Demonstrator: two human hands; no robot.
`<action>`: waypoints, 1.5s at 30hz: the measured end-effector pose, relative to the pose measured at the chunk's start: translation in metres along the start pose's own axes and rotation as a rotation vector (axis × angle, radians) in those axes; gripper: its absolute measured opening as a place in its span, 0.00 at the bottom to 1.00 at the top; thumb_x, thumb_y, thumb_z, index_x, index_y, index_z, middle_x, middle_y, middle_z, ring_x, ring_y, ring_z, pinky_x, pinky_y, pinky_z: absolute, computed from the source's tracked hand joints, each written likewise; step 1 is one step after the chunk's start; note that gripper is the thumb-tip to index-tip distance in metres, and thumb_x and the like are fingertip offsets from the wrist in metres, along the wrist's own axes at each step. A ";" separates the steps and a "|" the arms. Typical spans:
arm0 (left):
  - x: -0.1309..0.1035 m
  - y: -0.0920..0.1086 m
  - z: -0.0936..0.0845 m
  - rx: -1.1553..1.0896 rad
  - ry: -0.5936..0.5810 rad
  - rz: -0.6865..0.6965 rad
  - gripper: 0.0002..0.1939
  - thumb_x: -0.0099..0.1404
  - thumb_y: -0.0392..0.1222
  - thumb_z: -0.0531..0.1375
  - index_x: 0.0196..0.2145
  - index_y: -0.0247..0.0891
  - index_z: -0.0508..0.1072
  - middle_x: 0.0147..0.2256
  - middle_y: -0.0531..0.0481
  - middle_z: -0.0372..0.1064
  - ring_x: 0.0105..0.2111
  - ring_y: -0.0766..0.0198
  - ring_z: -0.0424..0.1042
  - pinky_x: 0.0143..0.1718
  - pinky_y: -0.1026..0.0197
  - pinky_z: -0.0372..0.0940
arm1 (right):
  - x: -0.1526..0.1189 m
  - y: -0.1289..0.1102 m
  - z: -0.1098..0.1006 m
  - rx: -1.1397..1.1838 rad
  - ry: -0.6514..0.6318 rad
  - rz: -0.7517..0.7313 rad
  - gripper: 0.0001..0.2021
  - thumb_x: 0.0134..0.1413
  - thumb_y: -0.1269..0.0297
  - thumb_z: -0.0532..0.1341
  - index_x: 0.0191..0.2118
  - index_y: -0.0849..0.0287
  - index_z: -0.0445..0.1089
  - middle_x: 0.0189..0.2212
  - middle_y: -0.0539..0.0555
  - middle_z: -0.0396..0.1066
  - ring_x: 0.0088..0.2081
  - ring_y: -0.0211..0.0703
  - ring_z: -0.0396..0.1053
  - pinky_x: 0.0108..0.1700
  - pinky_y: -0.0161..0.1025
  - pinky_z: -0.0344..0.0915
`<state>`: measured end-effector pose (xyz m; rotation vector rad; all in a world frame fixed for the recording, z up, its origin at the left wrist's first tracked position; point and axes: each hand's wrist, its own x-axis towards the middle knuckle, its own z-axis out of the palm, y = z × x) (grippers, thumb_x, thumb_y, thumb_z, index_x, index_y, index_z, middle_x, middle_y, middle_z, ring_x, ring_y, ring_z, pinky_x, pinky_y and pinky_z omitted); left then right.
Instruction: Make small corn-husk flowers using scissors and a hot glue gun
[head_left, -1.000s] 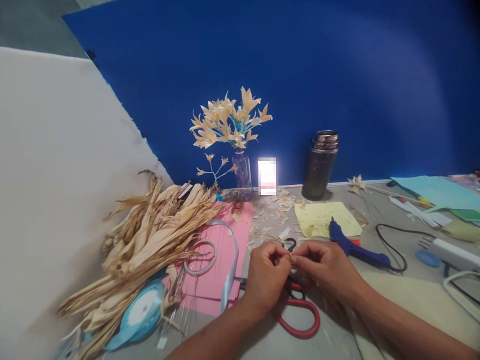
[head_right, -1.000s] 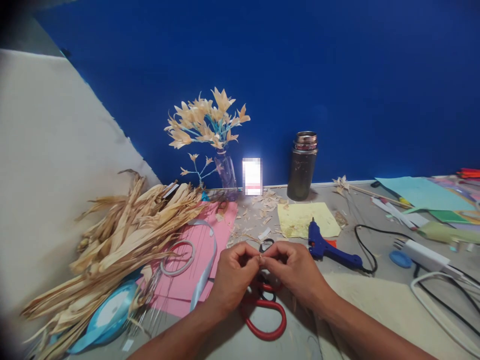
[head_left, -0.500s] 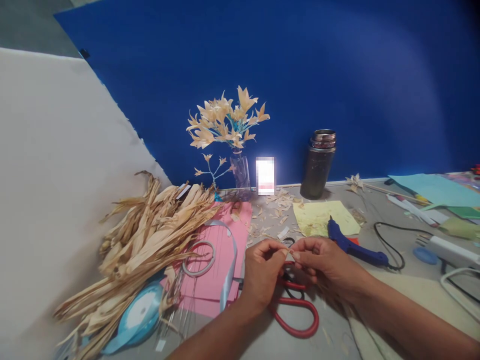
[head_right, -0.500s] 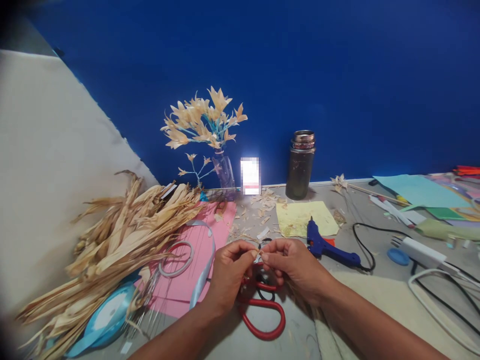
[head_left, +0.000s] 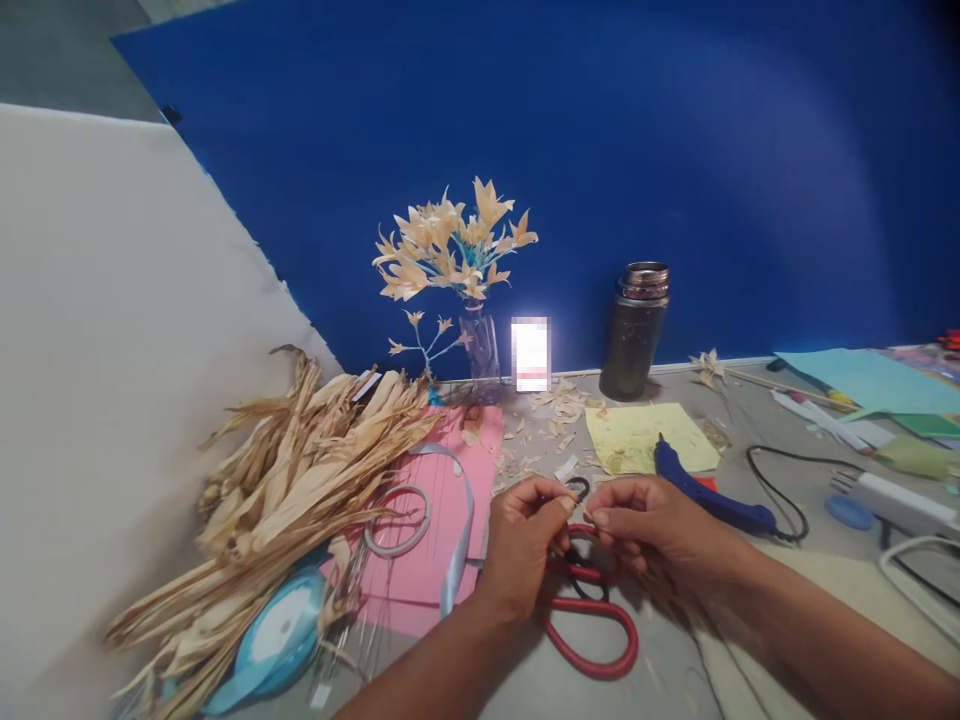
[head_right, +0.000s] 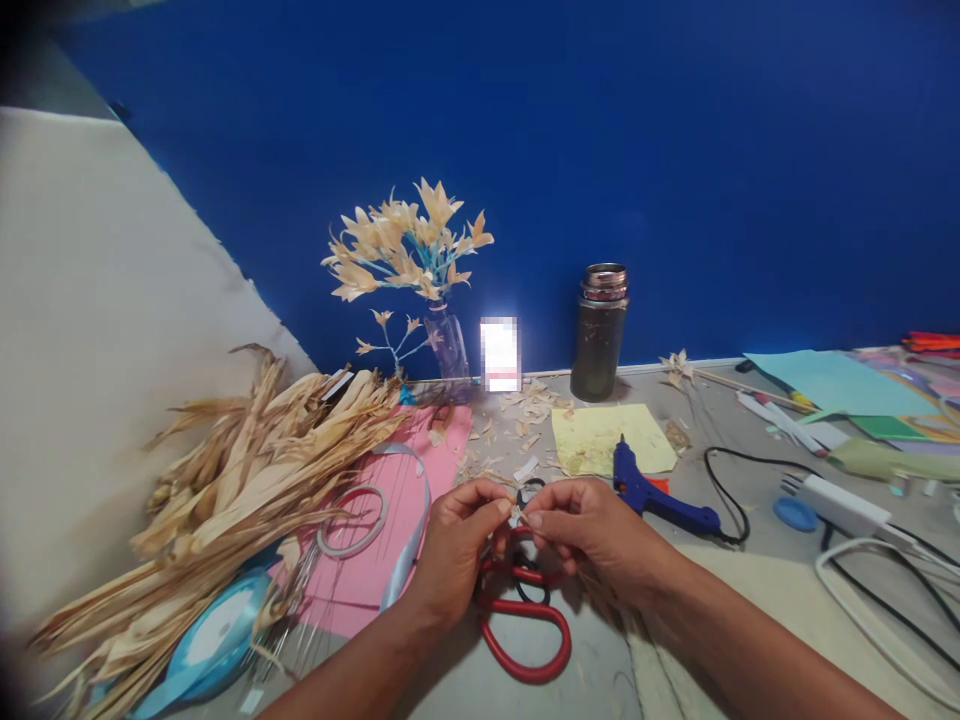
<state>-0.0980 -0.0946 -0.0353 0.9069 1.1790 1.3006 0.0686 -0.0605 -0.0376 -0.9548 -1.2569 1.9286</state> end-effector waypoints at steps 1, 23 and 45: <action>0.000 0.000 -0.001 0.002 -0.004 0.001 0.06 0.53 0.41 0.64 0.27 0.35 0.74 0.17 0.56 0.62 0.18 0.71 0.59 0.21 0.68 0.55 | 0.000 0.000 0.000 -0.005 0.009 0.002 0.15 0.44 0.56 0.73 0.26 0.62 0.72 0.14 0.46 0.65 0.16 0.29 0.55 0.19 0.29 0.51; -0.007 0.006 0.005 0.066 0.003 0.112 0.04 0.55 0.38 0.64 0.26 0.35 0.73 0.20 0.55 0.65 0.19 0.69 0.62 0.22 0.67 0.57 | 0.001 0.010 0.007 0.133 -0.060 -0.008 0.14 0.46 0.59 0.73 0.25 0.61 0.69 0.18 0.47 0.68 0.20 0.33 0.61 0.27 0.35 0.63; -0.005 -0.005 0.000 0.404 -0.091 0.302 0.06 0.60 0.38 0.63 0.28 0.38 0.80 0.28 0.47 0.72 0.32 0.60 0.71 0.34 0.62 0.64 | -0.008 -0.008 0.007 -0.839 0.216 -0.270 0.08 0.50 0.65 0.60 0.23 0.58 0.71 0.21 0.50 0.72 0.26 0.42 0.67 0.29 0.35 0.58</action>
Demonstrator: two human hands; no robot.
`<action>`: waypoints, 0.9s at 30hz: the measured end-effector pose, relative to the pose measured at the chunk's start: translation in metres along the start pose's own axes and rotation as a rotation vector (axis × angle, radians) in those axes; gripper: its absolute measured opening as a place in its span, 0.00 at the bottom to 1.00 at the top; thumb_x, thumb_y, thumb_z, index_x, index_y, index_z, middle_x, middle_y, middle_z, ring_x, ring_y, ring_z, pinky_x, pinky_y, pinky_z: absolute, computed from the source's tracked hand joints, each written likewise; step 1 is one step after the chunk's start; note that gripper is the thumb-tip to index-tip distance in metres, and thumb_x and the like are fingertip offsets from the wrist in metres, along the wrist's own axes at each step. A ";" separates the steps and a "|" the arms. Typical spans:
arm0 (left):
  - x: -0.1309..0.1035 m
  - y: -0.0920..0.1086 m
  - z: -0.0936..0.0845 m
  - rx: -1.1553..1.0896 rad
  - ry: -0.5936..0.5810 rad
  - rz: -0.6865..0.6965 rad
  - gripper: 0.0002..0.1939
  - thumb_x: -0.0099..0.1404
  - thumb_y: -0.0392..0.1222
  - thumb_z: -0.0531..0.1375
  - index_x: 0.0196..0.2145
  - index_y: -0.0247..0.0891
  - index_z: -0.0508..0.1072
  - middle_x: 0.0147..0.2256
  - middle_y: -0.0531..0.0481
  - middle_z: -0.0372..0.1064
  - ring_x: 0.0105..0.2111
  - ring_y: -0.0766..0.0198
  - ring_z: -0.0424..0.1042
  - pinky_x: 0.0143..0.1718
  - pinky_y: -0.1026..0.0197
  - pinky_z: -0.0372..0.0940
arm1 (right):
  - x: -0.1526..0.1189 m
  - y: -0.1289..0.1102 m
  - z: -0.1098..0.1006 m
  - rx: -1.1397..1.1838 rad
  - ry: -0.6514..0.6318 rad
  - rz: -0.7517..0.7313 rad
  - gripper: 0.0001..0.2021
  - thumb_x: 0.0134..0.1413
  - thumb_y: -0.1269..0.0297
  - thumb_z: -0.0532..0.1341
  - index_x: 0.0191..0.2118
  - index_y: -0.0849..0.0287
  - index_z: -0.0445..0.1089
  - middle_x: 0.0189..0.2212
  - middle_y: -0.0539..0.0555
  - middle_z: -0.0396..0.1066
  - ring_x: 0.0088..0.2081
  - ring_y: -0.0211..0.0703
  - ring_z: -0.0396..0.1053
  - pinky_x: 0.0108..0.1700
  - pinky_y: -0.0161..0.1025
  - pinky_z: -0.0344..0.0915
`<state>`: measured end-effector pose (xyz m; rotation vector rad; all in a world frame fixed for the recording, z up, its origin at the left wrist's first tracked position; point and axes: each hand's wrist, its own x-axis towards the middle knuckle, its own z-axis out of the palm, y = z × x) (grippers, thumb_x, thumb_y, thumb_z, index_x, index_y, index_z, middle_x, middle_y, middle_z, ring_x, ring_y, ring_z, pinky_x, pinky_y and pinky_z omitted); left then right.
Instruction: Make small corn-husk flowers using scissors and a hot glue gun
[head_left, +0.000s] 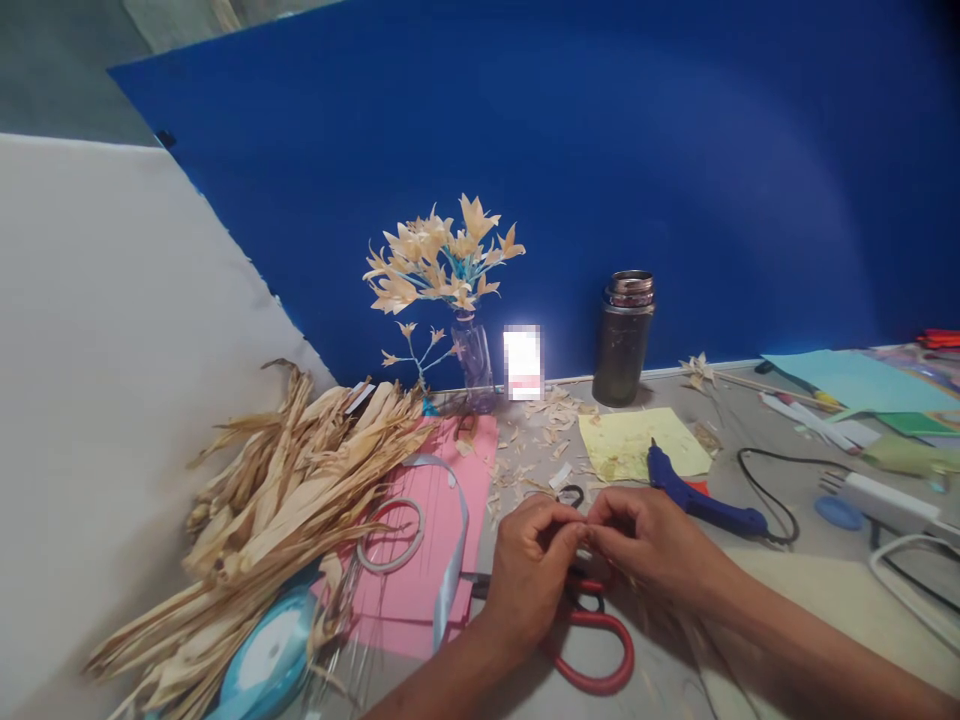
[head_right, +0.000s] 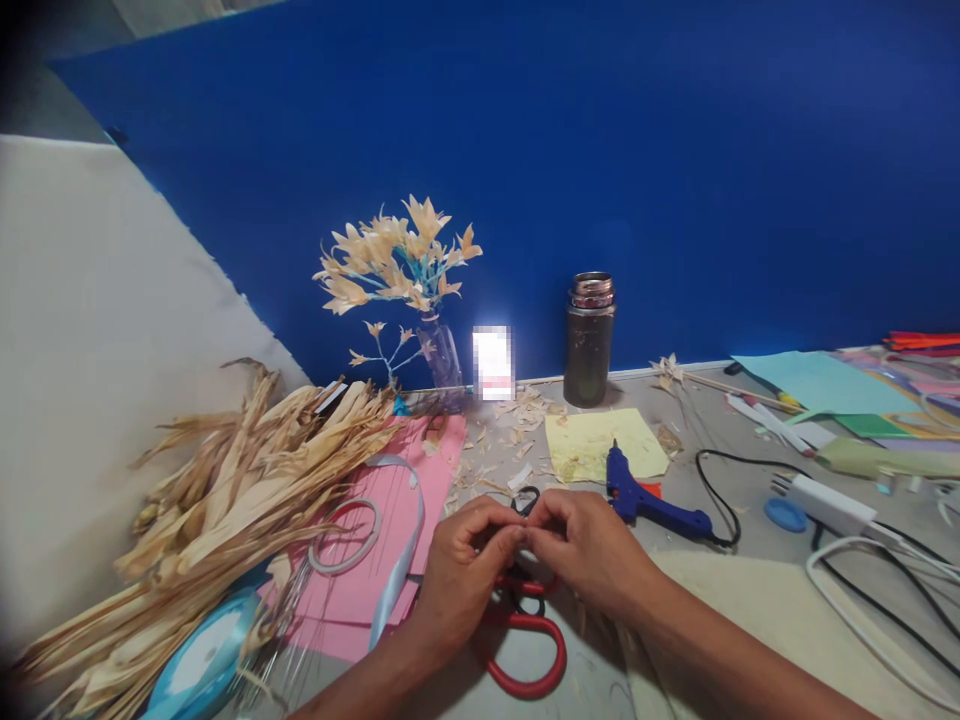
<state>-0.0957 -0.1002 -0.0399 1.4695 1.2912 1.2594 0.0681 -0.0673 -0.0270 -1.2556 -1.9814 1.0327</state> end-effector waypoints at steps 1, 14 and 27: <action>0.000 0.000 0.000 0.010 0.007 -0.004 0.06 0.60 0.37 0.63 0.27 0.38 0.79 0.28 0.48 0.72 0.32 0.60 0.70 0.34 0.62 0.63 | 0.000 0.000 0.000 -0.003 0.006 -0.009 0.07 0.50 0.67 0.60 0.23 0.58 0.70 0.21 0.50 0.72 0.26 0.42 0.67 0.28 0.35 0.57; 0.005 0.000 -0.007 -0.085 0.046 -0.138 0.07 0.62 0.40 0.62 0.37 0.38 0.79 0.30 0.49 0.73 0.25 0.66 0.66 0.27 0.64 0.61 | 0.002 -0.003 -0.007 0.053 0.064 0.025 0.07 0.45 0.68 0.57 0.20 0.56 0.63 0.18 0.48 0.68 0.23 0.39 0.62 0.25 0.34 0.55; 0.009 0.002 -0.008 -0.259 -0.047 -0.246 0.12 0.57 0.45 0.66 0.24 0.37 0.70 0.19 0.55 0.62 0.20 0.69 0.60 0.23 0.67 0.55 | 0.000 0.007 -0.008 -0.015 0.184 -0.213 0.17 0.50 0.69 0.59 0.47 0.54 0.76 0.42 0.56 0.78 0.37 0.48 0.73 0.39 0.42 0.69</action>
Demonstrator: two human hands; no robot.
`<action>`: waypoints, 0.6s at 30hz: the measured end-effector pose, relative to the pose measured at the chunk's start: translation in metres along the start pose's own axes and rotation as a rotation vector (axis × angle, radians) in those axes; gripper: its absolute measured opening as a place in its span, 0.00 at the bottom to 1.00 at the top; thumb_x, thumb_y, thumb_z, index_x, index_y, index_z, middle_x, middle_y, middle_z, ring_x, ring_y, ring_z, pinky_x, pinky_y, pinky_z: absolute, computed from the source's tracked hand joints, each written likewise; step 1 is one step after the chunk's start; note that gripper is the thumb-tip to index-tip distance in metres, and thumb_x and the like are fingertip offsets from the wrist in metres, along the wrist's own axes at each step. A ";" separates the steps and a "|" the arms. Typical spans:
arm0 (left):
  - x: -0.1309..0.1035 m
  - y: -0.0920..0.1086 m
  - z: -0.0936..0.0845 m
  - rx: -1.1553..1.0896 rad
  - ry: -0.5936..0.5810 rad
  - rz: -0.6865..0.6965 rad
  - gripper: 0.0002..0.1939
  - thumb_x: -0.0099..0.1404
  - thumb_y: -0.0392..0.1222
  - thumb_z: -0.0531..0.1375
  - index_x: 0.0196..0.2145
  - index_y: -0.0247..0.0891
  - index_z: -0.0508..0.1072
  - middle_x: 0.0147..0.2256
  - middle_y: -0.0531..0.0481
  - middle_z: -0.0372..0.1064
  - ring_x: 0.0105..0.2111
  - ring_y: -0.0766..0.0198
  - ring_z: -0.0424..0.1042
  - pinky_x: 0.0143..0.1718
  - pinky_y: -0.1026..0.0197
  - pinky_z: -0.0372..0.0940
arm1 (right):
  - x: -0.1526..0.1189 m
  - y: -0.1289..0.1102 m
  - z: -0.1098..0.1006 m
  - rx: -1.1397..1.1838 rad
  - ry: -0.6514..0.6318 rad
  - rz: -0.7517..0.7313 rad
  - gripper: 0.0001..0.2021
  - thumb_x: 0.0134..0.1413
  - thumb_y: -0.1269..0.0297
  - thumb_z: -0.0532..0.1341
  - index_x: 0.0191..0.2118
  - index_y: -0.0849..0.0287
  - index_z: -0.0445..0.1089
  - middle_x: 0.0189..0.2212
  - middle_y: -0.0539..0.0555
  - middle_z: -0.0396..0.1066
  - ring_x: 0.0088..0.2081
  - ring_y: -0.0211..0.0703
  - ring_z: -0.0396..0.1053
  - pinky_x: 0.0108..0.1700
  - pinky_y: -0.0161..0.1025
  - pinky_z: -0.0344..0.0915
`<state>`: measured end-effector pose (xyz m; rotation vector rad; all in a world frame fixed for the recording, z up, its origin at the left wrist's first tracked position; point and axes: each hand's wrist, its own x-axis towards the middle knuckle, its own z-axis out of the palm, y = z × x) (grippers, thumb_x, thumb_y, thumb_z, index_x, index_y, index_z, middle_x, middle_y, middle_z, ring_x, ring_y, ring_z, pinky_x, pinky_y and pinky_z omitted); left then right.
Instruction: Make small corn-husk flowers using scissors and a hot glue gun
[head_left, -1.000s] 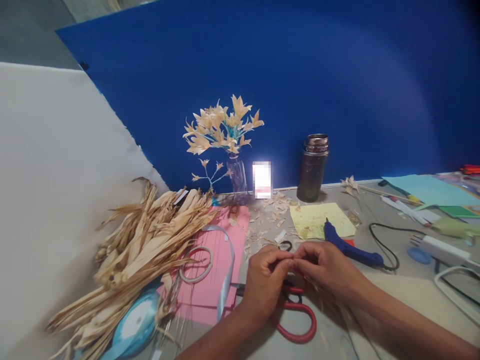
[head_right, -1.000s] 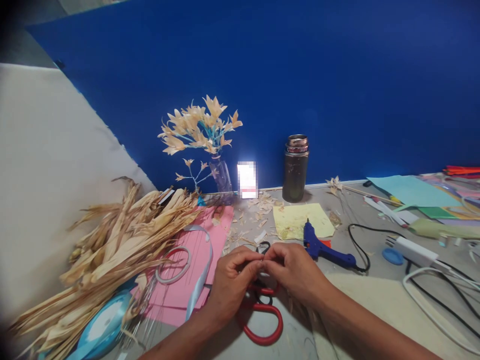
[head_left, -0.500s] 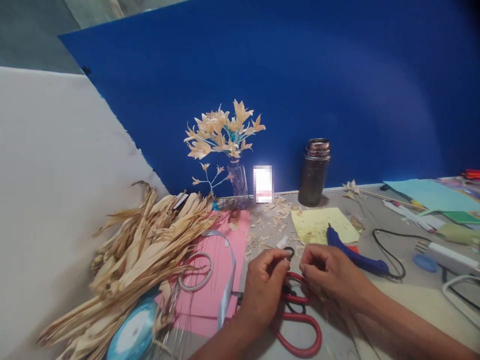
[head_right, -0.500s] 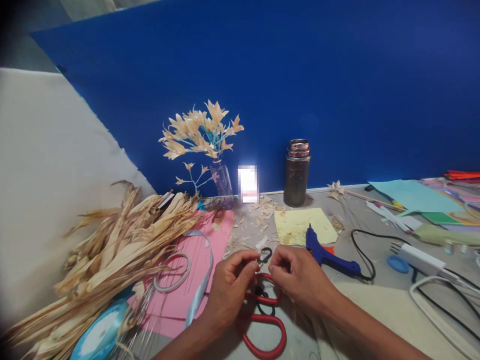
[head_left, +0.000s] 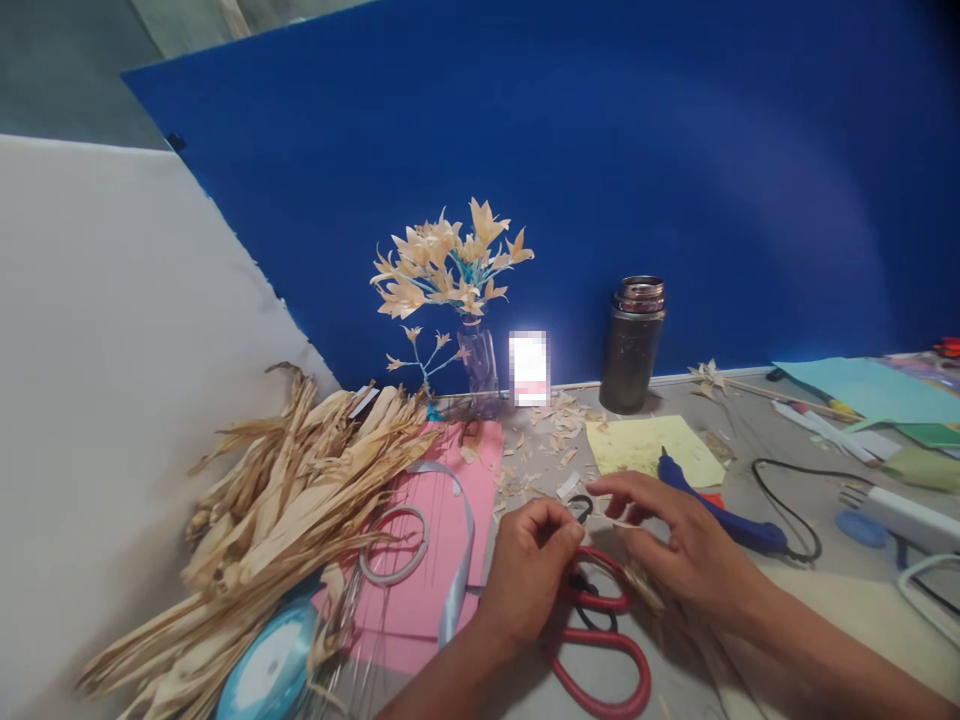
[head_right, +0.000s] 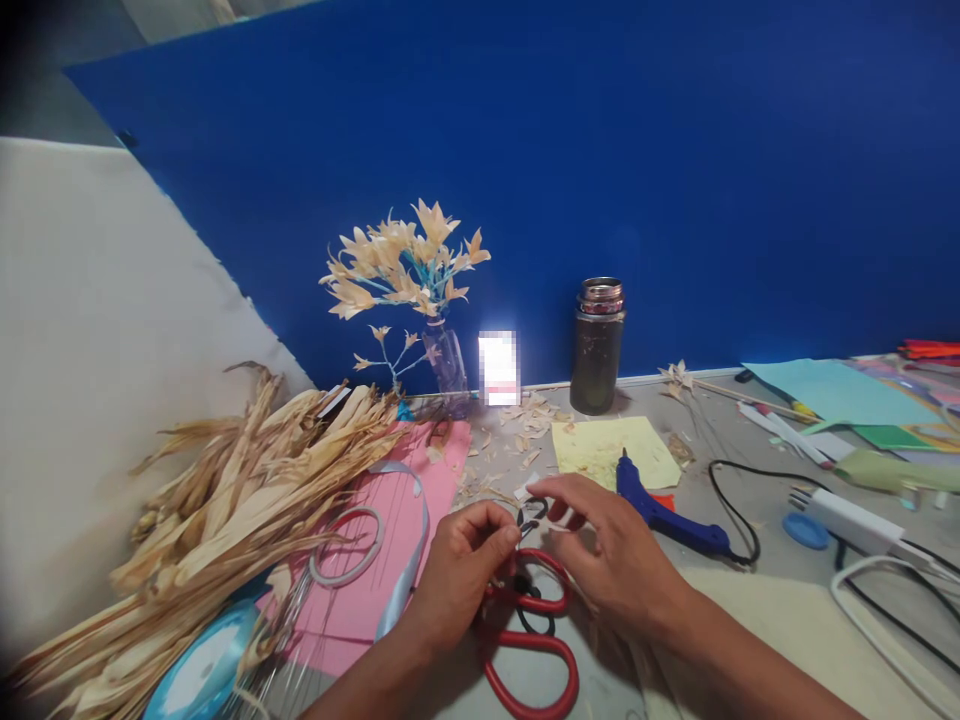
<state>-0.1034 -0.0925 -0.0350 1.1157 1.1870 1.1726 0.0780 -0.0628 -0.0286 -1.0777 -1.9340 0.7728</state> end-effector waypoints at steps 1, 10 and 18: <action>0.000 0.000 0.000 -0.009 -0.009 -0.013 0.13 0.56 0.46 0.67 0.23 0.36 0.70 0.18 0.54 0.62 0.19 0.69 0.60 0.23 0.67 0.55 | -0.001 0.000 0.000 -0.006 0.002 -0.077 0.18 0.51 0.69 0.60 0.49 0.53 0.76 0.45 0.57 0.78 0.41 0.50 0.73 0.43 0.44 0.70; -0.003 0.002 0.002 -0.070 -0.068 -0.107 0.16 0.54 0.50 0.68 0.23 0.35 0.71 0.16 0.54 0.64 0.17 0.70 0.60 0.21 0.67 0.55 | 0.001 0.004 0.004 -0.106 -0.130 -0.288 0.10 0.64 0.60 0.59 0.41 0.52 0.79 0.33 0.56 0.79 0.36 0.47 0.74 0.40 0.42 0.66; -0.004 0.001 0.003 -0.085 -0.064 -0.074 0.17 0.54 0.51 0.69 0.23 0.36 0.71 0.16 0.54 0.64 0.17 0.71 0.60 0.21 0.67 0.56 | -0.001 0.003 0.002 -0.168 -0.120 -0.271 0.10 0.64 0.65 0.57 0.37 0.53 0.78 0.29 0.55 0.78 0.32 0.46 0.73 0.35 0.40 0.64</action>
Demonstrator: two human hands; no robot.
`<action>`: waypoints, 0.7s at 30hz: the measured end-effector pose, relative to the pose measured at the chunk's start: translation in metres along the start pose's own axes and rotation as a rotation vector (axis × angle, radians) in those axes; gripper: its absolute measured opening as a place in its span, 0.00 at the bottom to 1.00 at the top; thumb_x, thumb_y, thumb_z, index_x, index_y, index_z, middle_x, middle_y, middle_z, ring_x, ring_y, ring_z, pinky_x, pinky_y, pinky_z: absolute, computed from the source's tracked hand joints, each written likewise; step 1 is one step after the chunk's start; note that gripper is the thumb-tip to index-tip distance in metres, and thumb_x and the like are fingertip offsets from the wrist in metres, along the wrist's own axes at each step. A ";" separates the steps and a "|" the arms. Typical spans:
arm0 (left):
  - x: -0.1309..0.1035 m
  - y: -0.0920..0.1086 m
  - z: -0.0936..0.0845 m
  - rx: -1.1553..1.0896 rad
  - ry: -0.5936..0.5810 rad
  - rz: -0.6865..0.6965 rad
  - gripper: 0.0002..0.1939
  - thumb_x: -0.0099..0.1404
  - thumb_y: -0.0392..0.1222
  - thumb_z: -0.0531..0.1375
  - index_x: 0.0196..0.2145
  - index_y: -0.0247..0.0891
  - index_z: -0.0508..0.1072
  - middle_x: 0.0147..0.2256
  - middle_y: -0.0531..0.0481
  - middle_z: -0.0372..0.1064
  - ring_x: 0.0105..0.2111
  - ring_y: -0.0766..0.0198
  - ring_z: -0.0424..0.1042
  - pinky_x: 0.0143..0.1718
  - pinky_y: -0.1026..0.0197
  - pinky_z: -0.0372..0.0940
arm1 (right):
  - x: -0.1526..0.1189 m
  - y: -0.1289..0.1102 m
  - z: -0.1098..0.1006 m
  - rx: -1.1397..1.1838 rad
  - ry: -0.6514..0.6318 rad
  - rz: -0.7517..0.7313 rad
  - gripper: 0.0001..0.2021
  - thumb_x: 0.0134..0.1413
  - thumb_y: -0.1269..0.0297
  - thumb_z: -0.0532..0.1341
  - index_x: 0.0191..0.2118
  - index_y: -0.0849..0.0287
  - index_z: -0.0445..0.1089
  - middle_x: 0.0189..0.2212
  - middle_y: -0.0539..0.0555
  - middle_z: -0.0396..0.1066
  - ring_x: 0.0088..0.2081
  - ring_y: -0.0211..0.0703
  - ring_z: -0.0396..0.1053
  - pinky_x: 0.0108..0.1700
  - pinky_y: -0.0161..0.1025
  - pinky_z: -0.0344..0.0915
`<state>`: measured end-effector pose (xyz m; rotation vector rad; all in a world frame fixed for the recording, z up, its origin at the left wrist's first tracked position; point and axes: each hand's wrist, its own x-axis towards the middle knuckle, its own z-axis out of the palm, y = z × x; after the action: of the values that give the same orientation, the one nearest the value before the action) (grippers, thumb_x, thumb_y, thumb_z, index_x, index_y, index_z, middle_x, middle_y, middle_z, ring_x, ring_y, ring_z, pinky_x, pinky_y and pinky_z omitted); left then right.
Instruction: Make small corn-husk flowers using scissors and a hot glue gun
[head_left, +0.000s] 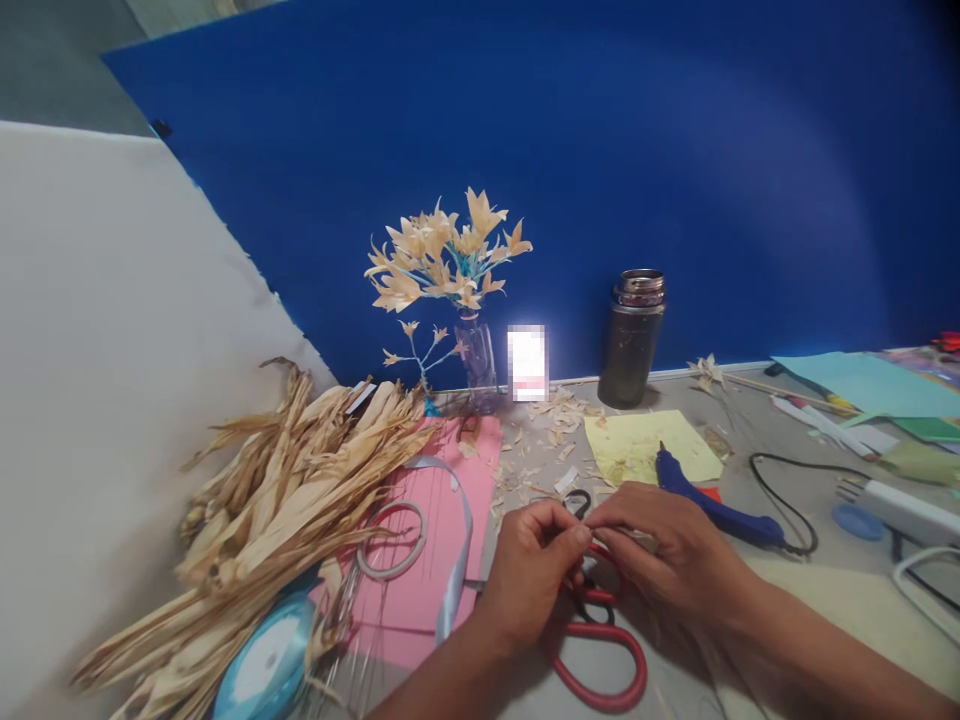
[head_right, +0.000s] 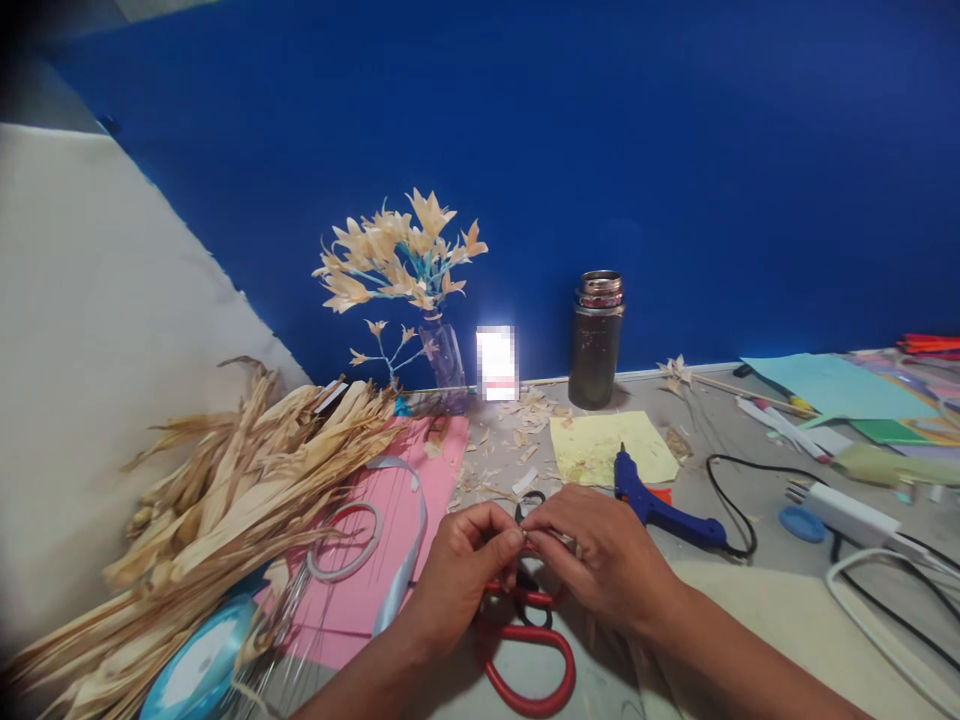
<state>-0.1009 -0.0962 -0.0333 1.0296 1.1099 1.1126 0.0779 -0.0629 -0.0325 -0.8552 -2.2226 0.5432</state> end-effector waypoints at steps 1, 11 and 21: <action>0.000 0.000 0.000 0.008 0.000 0.007 0.17 0.54 0.51 0.69 0.23 0.36 0.71 0.17 0.54 0.63 0.17 0.71 0.60 0.21 0.67 0.56 | -0.001 0.000 0.000 -0.009 0.002 -0.001 0.10 0.63 0.65 0.57 0.37 0.54 0.77 0.29 0.55 0.78 0.32 0.45 0.73 0.35 0.40 0.64; 0.000 -0.002 0.000 0.062 0.033 0.038 0.13 0.57 0.47 0.66 0.23 0.36 0.71 0.18 0.54 0.63 0.18 0.70 0.60 0.21 0.67 0.55 | -0.001 0.004 0.003 -0.044 0.066 0.016 0.10 0.61 0.69 0.56 0.37 0.56 0.76 0.31 0.55 0.79 0.32 0.45 0.75 0.36 0.41 0.67; -0.002 -0.001 -0.001 0.297 0.219 0.247 0.08 0.61 0.40 0.62 0.25 0.39 0.71 0.23 0.52 0.67 0.24 0.65 0.64 0.27 0.63 0.60 | -0.001 -0.006 -0.019 -0.033 0.331 -0.070 0.11 0.59 0.70 0.59 0.45 0.54 0.74 0.39 0.58 0.75 0.43 0.50 0.72 0.43 0.44 0.69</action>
<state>-0.1022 -0.0981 -0.0339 1.3278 1.3804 1.3057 0.0893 -0.0653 -0.0161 -0.8154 -1.9547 0.3069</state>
